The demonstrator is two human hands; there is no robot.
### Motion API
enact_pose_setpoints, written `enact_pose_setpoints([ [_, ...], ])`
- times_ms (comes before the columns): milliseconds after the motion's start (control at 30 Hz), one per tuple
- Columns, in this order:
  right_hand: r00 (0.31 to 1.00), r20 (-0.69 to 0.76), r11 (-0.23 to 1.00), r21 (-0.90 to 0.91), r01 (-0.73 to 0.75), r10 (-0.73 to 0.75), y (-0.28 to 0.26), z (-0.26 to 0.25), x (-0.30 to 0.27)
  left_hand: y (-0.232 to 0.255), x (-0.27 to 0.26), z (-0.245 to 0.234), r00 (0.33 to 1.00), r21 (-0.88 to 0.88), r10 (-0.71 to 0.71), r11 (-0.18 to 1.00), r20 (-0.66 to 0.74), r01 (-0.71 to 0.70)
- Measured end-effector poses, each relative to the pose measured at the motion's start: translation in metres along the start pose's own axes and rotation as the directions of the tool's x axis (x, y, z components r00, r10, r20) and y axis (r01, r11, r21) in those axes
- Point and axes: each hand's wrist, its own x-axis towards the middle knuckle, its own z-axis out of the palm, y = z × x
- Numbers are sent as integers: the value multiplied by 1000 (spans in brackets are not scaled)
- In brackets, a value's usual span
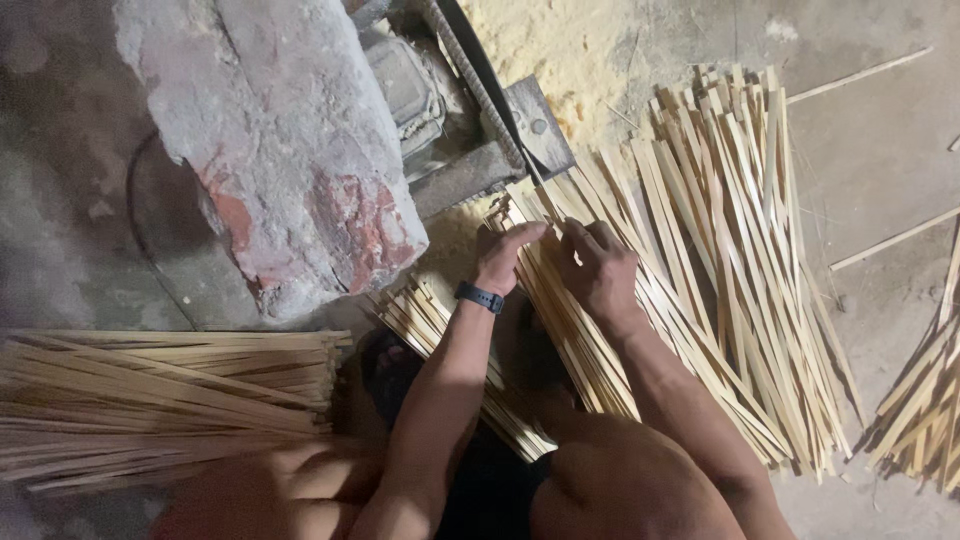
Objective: The person sits on the floor and feeds thin wooden sticks one by one into a belt sander to sharpen their ends. The person repeatedly picks up sticks from a pile, pushes them through the machine, and places the finished sticks into a separate pile.
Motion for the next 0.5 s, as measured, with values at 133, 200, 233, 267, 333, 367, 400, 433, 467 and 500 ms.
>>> enact_pose_setpoints([
  [133, 996, 10, 987, 129, -91, 90, 2, -4, -6, -1, -7, -1, 1000, -7, 23, 1000, -10, -23],
  [200, 992, 43, 974, 187, -127, 121, 11, -6, -22, -1, -8, -1, 1000, -21, 15, 1000, -26, -15],
  [233, 989, 76, 971, 196, -137, 124, 16, -7, -31, 0, -8, -1, 999, -37, 10, 999, -37, -11],
  [267, 986, 107, 968, 204, -148, 128, 20, -6, -38, 0, -7, -1, 999, -52, 5, 999, -45, -7],
  [333, 969, 163, 958, 188, -217, 187, 27, 0, -43, 2, -7, 2, 999, -108, 23, 994, -43, -27],
  [367, 957, 191, 951, 179, -251, 217, 29, 2, -45, 4, -9, 3, 999, -135, 31, 990, -43, -36],
  [400, 947, 225, 936, 217, -279, 230, 31, 1, -47, 8, -11, 5, 999, -118, 18, 993, -41, -23],
  [433, 935, 260, 918, 253, -307, 241, 33, -2, -48, 13, -14, 7, 999, -102, 5, 995, -40, -9],
  [467, 922, 295, 897, 288, -336, 250, 34, -4, -49, 17, -17, 10, 999, -86, -9, 996, -40, 5],
  [500, 896, 348, 878, 287, -383, 277, 36, -4, -48, 22, -20, 13, 999, -89, -28, 996, -30, 26],
])
